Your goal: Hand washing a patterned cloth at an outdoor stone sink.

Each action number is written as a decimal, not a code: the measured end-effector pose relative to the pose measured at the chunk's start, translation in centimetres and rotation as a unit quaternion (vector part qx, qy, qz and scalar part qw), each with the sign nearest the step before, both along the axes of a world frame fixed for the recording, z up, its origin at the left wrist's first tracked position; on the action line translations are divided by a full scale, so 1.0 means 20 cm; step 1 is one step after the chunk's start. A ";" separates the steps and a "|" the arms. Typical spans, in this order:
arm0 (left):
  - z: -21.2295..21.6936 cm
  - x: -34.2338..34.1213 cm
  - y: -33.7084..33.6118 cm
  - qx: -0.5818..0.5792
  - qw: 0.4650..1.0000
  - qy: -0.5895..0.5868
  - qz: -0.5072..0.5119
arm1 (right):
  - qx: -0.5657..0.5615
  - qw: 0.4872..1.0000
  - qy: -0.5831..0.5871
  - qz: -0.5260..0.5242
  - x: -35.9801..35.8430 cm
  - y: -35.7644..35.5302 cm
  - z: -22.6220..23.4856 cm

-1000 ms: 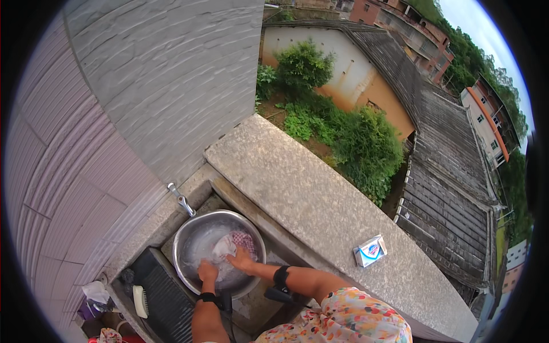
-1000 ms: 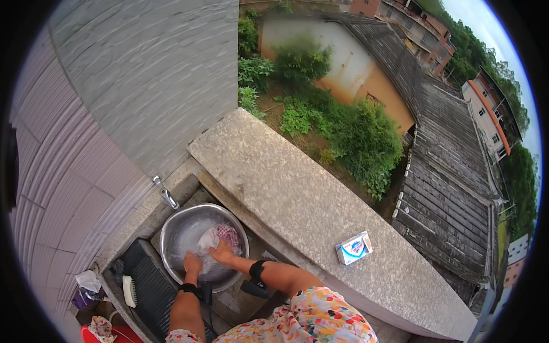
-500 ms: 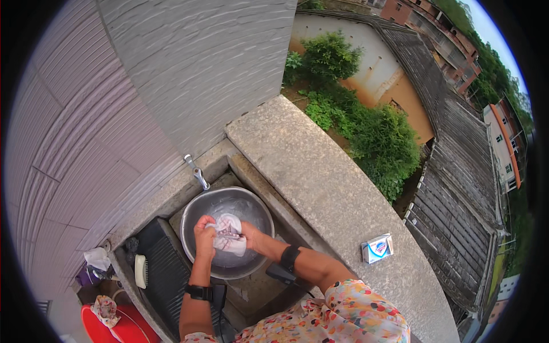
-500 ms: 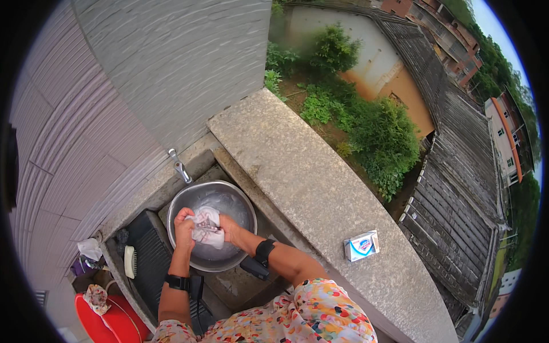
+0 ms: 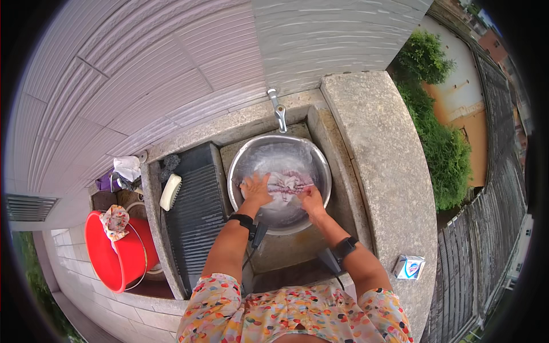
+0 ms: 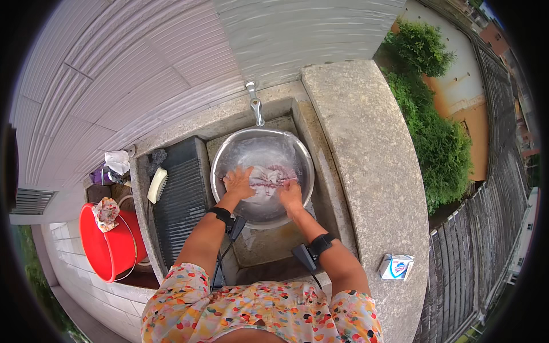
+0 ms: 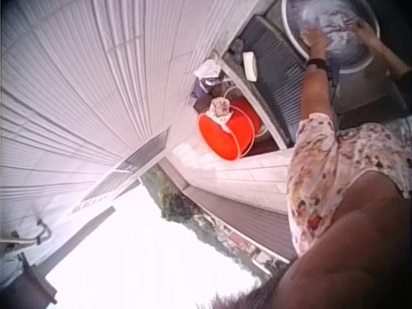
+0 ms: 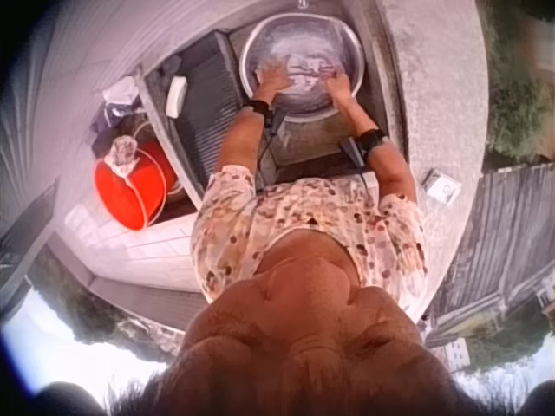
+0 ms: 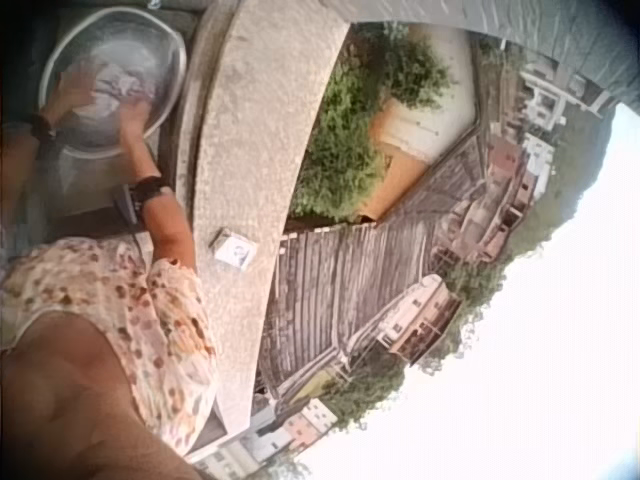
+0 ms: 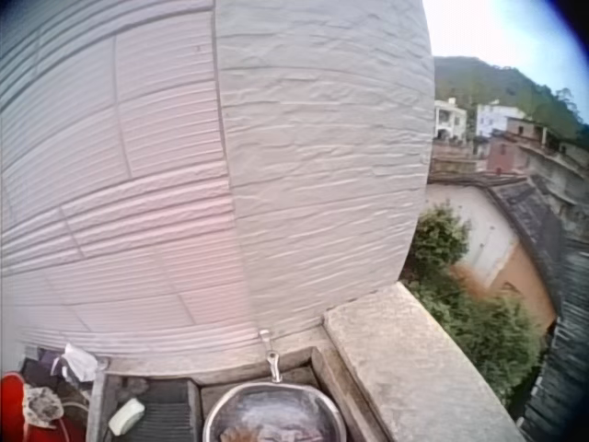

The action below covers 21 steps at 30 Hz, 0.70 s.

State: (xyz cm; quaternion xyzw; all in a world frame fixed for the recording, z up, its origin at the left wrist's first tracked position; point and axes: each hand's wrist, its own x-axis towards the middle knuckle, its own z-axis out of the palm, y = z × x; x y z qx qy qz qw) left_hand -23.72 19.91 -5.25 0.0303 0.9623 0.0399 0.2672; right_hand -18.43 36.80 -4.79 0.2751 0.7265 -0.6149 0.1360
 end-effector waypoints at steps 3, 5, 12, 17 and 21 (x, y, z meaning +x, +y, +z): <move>0.11 0.09 0.06 -0.044 0.991 -0.085 -0.093 | -0.064 0.997 -0.039 -0.028 0.02 -0.03 0.02; 0.05 0.11 0.01 -0.005 0.986 -0.120 -0.114 | -0.081 0.996 -0.049 -0.004 0.04 -0.05 0.01; -0.04 0.05 -0.06 0.099 0.986 -0.036 0.126 | -0.046 0.992 -0.117 -0.018 0.02 -0.12 0.13; 0.48 0.11 -0.19 0.507 0.858 -0.039 0.076 | -0.142 0.967 -0.179 -0.115 -0.03 -0.16 0.09; 0.79 0.24 -0.42 0.638 0.765 -0.028 0.088 | -0.311 0.921 -0.208 -0.111 -0.07 -0.37 0.33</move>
